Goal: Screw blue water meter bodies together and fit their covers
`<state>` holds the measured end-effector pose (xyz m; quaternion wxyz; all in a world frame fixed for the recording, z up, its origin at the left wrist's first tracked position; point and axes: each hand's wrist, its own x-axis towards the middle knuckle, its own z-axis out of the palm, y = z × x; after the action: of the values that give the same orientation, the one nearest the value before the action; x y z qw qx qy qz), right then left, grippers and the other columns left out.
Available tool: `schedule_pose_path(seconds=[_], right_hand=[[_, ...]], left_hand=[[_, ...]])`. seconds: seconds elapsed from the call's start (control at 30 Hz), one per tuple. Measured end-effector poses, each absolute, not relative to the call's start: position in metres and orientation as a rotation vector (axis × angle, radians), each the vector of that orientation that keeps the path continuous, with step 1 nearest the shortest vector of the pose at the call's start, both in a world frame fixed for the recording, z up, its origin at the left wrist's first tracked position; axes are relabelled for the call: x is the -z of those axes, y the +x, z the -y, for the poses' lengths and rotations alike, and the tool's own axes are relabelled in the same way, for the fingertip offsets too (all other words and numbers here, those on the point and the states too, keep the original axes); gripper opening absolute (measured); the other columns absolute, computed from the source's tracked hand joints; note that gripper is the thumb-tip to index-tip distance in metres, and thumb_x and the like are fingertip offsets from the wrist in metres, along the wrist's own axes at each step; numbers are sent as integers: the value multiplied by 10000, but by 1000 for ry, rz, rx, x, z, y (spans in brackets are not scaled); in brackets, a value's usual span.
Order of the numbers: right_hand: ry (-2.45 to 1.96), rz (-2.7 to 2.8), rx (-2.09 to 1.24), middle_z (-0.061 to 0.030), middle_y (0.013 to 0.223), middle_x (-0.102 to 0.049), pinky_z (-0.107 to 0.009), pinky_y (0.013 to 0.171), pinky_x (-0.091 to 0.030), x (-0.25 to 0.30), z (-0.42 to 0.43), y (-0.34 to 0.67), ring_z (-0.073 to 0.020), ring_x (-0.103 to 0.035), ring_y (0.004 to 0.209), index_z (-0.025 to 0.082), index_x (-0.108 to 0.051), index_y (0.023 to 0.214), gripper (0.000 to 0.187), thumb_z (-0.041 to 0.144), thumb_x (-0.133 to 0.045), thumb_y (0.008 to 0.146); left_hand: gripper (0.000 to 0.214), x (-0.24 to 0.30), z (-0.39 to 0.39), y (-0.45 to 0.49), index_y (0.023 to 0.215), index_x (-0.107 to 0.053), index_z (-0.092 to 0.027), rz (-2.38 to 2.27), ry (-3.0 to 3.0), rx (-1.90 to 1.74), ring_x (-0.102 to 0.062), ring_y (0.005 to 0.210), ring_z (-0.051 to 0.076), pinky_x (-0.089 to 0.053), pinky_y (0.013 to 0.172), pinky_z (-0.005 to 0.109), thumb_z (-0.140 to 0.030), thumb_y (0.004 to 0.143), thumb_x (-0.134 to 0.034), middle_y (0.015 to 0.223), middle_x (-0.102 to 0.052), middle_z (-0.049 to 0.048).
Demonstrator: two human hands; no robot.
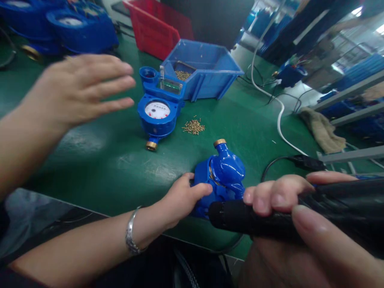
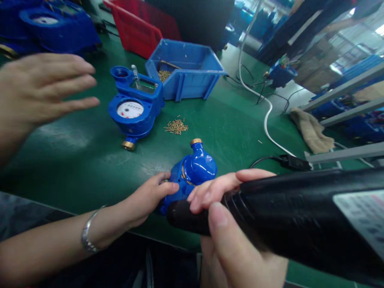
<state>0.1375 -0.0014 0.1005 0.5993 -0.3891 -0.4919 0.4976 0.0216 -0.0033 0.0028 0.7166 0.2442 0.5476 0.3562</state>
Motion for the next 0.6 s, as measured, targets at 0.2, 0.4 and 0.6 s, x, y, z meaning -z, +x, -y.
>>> schedule_pose_path(seconds=[0.2,0.4,0.6], right_hand=[[-905,1170,-1146,24,674,-549,-287,628,-524,-100,0,132,-111,-532,593,187,-505,989,249,99,-542,760],[-895,1172,-1127,27,687,-547,-288,653,-513,-95,2,131,-107,-536,605,193,-497,1008,268,75,-523,769],[-861,1217,-1240,13,673,-549,-321,628,-512,-104,-3,131,-129,-551,599,191,-488,1068,338,124,-565,745]], left_hand=[[540,-2,3,22,1058,-512,-114,-1167,471,-822,-595,875,265,-458,751,349,-409,622,-632,975,-640,124],[526,-2,2,21,1051,-511,-110,-1156,507,-819,-589,883,264,-447,748,343,-413,634,-616,980,-633,123],[564,-5,-2,11,1064,-508,-101,-1141,607,-716,-576,973,296,-438,805,362,-424,622,-641,1057,-620,145]])
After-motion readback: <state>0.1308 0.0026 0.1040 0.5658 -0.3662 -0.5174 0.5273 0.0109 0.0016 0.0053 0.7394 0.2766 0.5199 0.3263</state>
